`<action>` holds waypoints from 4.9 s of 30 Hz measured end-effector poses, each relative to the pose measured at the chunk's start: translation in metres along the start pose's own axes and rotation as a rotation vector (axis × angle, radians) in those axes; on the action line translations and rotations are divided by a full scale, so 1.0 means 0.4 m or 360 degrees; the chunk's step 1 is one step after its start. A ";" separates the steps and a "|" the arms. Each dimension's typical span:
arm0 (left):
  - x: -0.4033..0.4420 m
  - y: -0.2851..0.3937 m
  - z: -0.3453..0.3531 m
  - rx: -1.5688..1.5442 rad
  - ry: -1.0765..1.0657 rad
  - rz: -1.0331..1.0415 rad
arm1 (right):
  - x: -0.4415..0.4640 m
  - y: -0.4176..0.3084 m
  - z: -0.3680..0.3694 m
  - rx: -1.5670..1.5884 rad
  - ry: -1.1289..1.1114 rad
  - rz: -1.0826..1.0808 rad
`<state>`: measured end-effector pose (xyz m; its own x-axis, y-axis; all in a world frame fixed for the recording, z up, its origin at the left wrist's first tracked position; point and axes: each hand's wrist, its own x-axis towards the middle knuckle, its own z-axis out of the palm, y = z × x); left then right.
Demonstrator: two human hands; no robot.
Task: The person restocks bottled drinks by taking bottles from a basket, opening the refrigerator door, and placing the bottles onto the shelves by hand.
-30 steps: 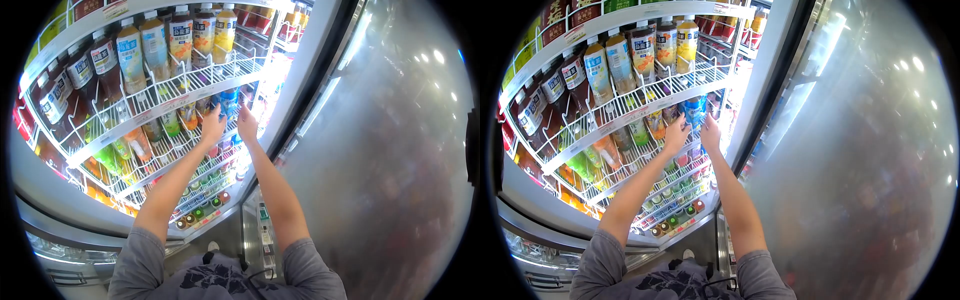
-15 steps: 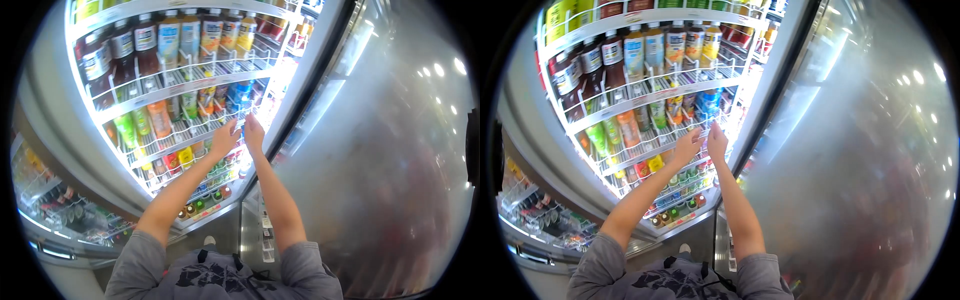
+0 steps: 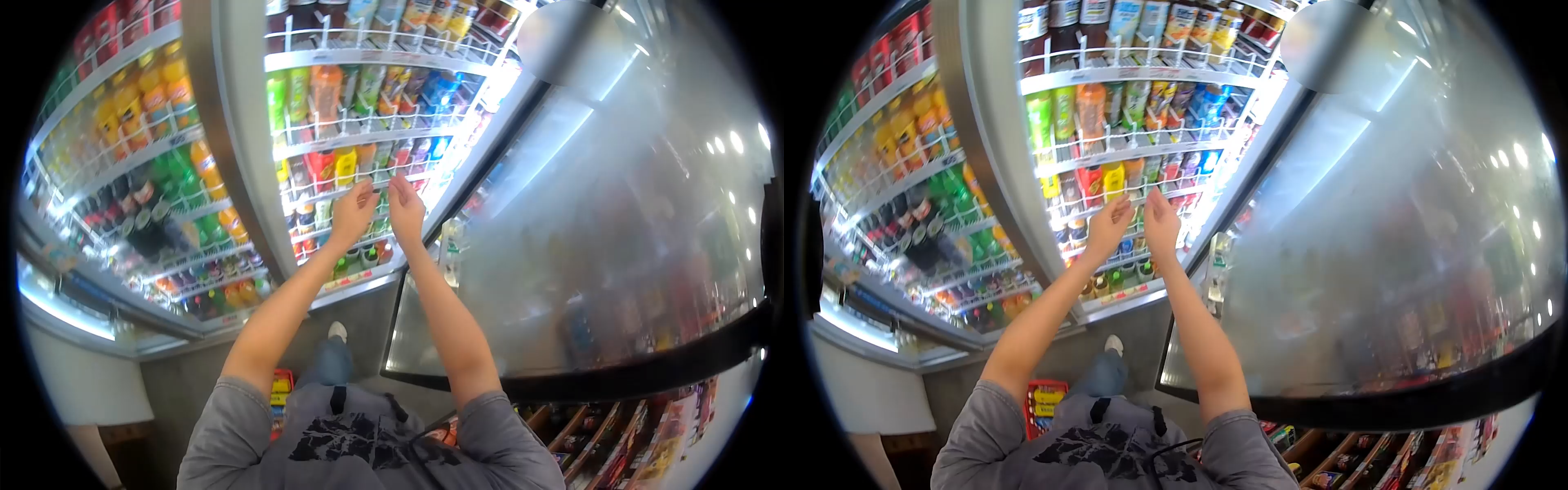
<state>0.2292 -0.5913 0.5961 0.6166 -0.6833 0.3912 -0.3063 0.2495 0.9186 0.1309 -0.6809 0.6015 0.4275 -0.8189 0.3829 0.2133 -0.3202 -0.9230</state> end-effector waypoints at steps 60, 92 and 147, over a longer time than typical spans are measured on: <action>-1.951 -0.812 -0.829 -0.0311 0.2770 -0.1907 | -1.756 0.992 0.871 -0.0844 -0.2837 0.1108; -2.249 -1.469 -0.725 -0.1141 0.2596 -0.1681 | -2.133 1.529 0.794 -0.0967 -0.3297 0.0480; -0.318 0.186 -0.591 -0.0250 0.0690 -0.0269 | -0.214 -0.091 0.435 -0.0310 -0.0357 -0.0146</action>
<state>0.2994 -0.3236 0.6278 0.9035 -0.3830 0.1923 -0.0832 0.2833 0.9554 0.2394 -0.5163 0.6087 0.6023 -0.6635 0.4439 0.0971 -0.4911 -0.8657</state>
